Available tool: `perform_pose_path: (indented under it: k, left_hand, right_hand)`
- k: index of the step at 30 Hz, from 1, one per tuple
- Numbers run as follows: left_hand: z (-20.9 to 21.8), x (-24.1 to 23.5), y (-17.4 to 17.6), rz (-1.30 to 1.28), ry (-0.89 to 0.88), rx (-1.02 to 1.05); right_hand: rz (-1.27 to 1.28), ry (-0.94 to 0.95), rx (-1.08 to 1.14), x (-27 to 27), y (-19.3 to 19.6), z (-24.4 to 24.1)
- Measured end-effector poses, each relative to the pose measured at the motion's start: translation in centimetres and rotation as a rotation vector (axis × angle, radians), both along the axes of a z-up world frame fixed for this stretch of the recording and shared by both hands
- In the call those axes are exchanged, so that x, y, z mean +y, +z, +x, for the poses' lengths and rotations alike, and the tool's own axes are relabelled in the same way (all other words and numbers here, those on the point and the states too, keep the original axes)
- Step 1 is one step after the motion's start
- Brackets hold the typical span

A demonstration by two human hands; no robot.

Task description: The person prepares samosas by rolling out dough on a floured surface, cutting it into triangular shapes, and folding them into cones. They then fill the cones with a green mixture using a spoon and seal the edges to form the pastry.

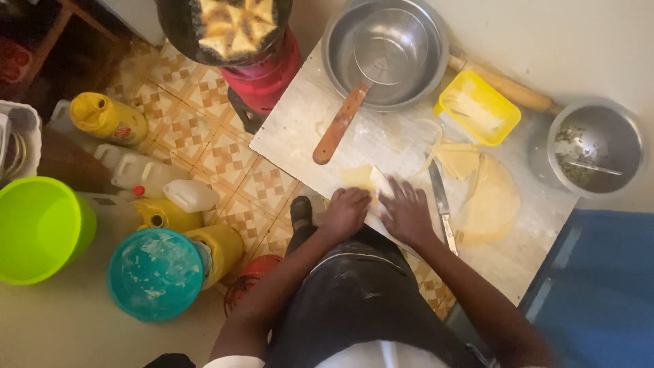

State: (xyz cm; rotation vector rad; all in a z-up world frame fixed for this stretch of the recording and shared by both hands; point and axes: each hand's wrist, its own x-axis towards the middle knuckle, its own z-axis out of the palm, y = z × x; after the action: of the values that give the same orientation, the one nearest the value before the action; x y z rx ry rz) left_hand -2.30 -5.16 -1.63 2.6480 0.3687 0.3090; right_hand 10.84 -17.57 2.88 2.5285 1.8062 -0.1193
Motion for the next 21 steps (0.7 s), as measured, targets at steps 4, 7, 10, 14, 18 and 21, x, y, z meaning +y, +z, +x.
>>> perform_pose_path:
  k: [4, 7, 10, 14, 18, 21]
  left_hand:
    - [-1.1, -0.5, -1.0, -0.001, 0.03, -0.021]
    - [-1.5, 0.4, -0.1, -0.067, 0.031, -0.057]
    - [-1.4, 1.7, 2.7, 0.036, 0.265, -0.191]
    - [1.0, 3.3, 3.7, -0.102, 0.531, 0.13]
    - [3.0, 3.8, 0.8, 0.026, 0.481, 0.354]
    - [3.9, 3.0, -0.8, 0.005, 0.464, 0.329]
  right_hand:
    - [0.089, -0.061, 0.075, -3.0, -2.1, 1.0]
    - [0.21, -0.102, 0.041, -3.7, -3.7, 1.8]
    - [0.256, -0.237, 0.095, -4.2, -3.4, 0.6]
    - [0.281, -0.285, 0.068, -4.3, -3.5, -0.3]
    - [0.472, -0.328, 0.212, -2.5, -0.8, 0.2]
    - [0.65, -0.442, 0.582, -0.3, 2.1, -0.2]
